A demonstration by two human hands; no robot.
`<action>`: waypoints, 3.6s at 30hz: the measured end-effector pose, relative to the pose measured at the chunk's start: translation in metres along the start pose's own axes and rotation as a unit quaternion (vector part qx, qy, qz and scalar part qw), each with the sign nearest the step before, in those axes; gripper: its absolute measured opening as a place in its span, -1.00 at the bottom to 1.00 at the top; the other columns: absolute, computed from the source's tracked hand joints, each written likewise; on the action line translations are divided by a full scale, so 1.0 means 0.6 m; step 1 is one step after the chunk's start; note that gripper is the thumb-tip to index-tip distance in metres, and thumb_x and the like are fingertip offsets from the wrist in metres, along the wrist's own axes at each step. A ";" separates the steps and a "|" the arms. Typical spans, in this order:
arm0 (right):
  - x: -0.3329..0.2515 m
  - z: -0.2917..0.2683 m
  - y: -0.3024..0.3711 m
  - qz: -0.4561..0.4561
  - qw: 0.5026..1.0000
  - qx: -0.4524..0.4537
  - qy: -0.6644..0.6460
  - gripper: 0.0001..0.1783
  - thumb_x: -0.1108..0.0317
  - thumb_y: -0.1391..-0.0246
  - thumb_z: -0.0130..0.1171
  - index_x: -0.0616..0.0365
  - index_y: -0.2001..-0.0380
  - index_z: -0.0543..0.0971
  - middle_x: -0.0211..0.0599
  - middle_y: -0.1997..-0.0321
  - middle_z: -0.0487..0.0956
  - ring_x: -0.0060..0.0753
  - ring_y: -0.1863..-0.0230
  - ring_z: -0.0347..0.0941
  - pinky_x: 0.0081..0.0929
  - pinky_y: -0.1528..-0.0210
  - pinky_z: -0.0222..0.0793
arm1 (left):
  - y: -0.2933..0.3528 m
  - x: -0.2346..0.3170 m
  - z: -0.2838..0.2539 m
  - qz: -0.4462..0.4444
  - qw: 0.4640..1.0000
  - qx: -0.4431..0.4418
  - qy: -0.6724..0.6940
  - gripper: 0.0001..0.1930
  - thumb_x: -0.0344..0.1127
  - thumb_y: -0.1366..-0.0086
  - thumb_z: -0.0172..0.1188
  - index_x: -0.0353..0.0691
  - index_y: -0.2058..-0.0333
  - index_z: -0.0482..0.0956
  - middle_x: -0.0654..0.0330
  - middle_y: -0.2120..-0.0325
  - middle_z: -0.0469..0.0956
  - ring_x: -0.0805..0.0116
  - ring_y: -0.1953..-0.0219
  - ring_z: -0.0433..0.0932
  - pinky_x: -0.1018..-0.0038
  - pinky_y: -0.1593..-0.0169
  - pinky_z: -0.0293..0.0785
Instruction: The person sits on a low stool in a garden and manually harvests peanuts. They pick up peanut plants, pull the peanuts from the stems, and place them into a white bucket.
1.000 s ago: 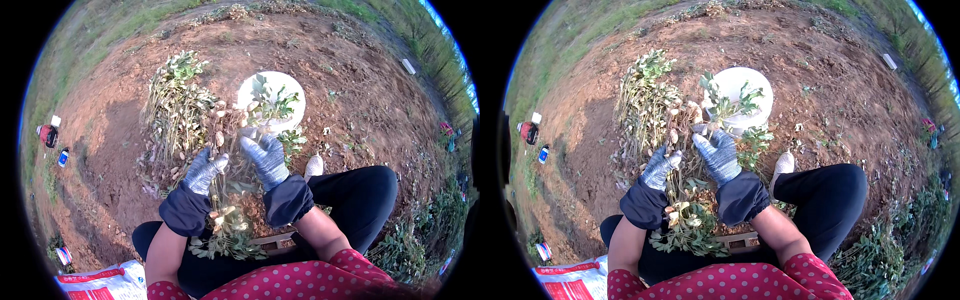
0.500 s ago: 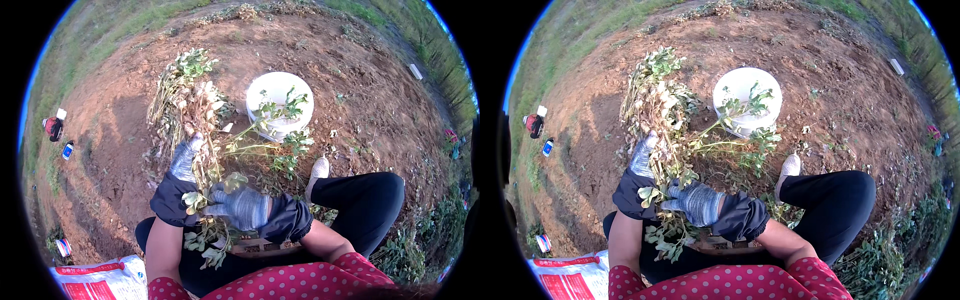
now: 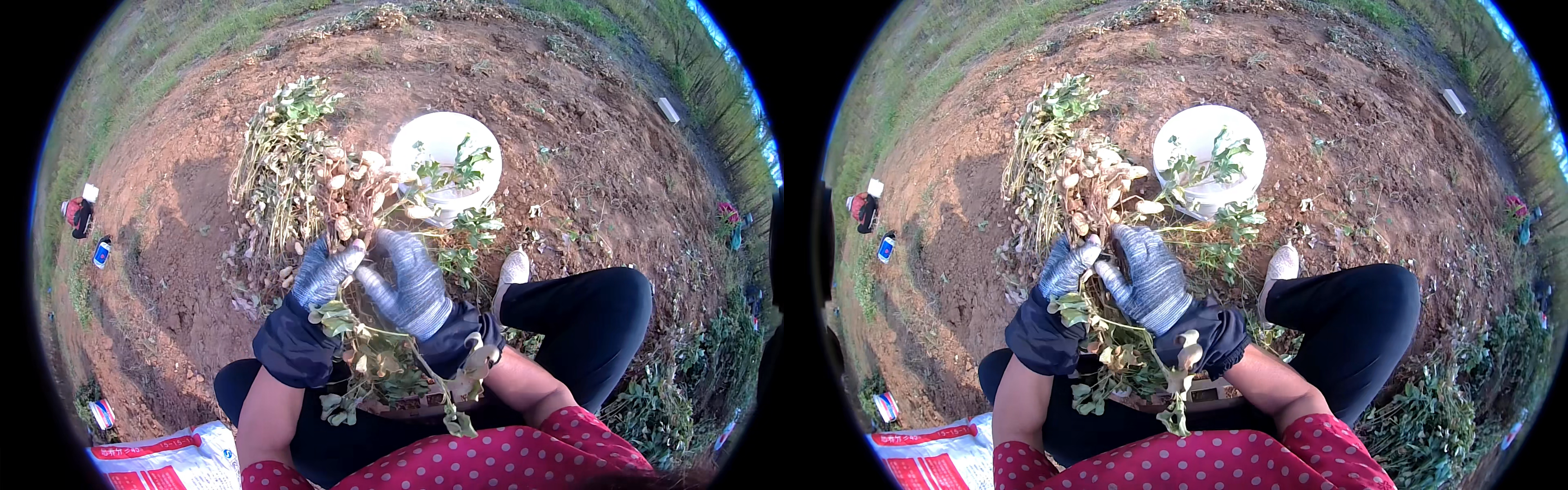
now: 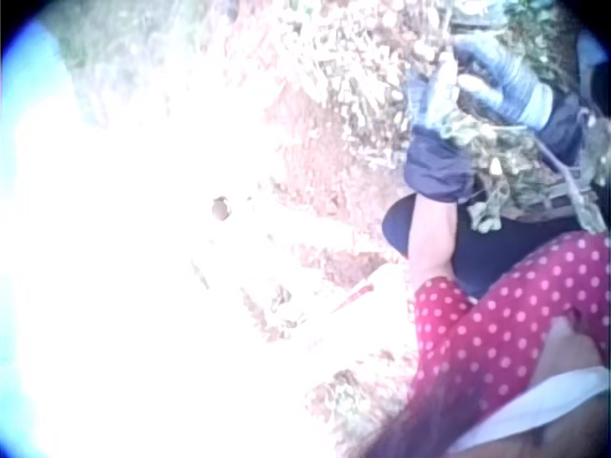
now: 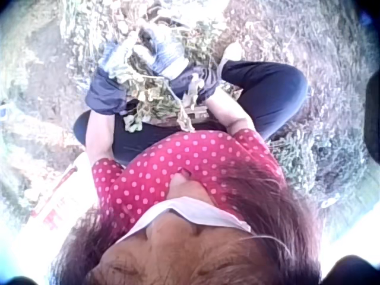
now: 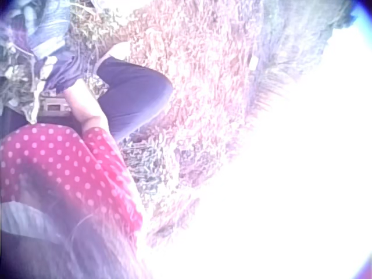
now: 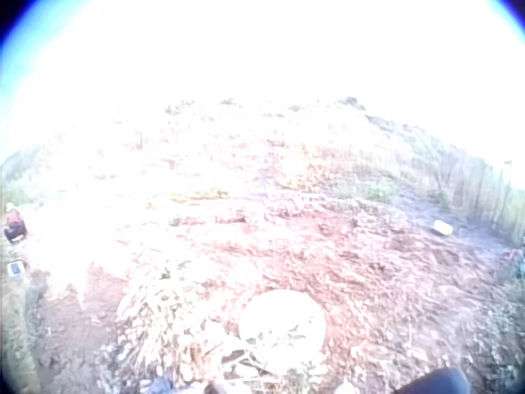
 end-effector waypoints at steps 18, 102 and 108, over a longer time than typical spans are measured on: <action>0.084 -0.051 -0.041 0.292 0.853 0.051 -0.428 -0.83 0.38 -0.09 0.06 0.25 0.29 0.52 -0.39 0.41 0.53 -0.62 0.44 0.43 -0.67 0.39 0.37 | 0.013 0.029 -0.039 0.050 0.980 -0.185 0.045 -0.49 -0.06 -0.09 0.25 -0.37 0.16 0.39 0.23 0.62 0.40 0.44 0.65 0.36 0.54 0.60 0.28; 0.332 0.081 -0.315 0.068 0.921 -0.364 -0.123 -0.86 0.41 -0.06 0.05 0.27 0.36 0.47 -0.23 0.42 0.52 -0.51 0.43 0.47 -0.61 0.43 0.43 | -0.127 0.083 -0.023 0.056 0.753 -0.008 -0.655 -0.42 -0.12 -0.10 0.17 -0.40 -0.01 0.30 -0.14 0.41 0.51 -0.04 0.33 0.52 0.24 0.25 0.43; 0.357 0.009 -0.367 0.374 0.884 -0.273 -0.067 -0.62 0.00 0.01 0.15 0.09 0.60 0.42 -0.47 0.70 0.34 -0.60 0.73 0.21 -0.52 0.69 0.13 | -0.117 0.072 -0.082 0.090 0.783 -0.003 -0.616 -0.42 -0.15 -0.09 0.20 -0.48 0.03 0.33 -0.18 0.27 0.50 -0.01 0.21 0.51 0.29 0.14 0.44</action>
Point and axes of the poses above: each hand's wrist, its own y-axis away from the middle knuckle, its own z-axis out of the palm, x = y × z, the point moved 2 cm from there along -y, towards the middle knuckle
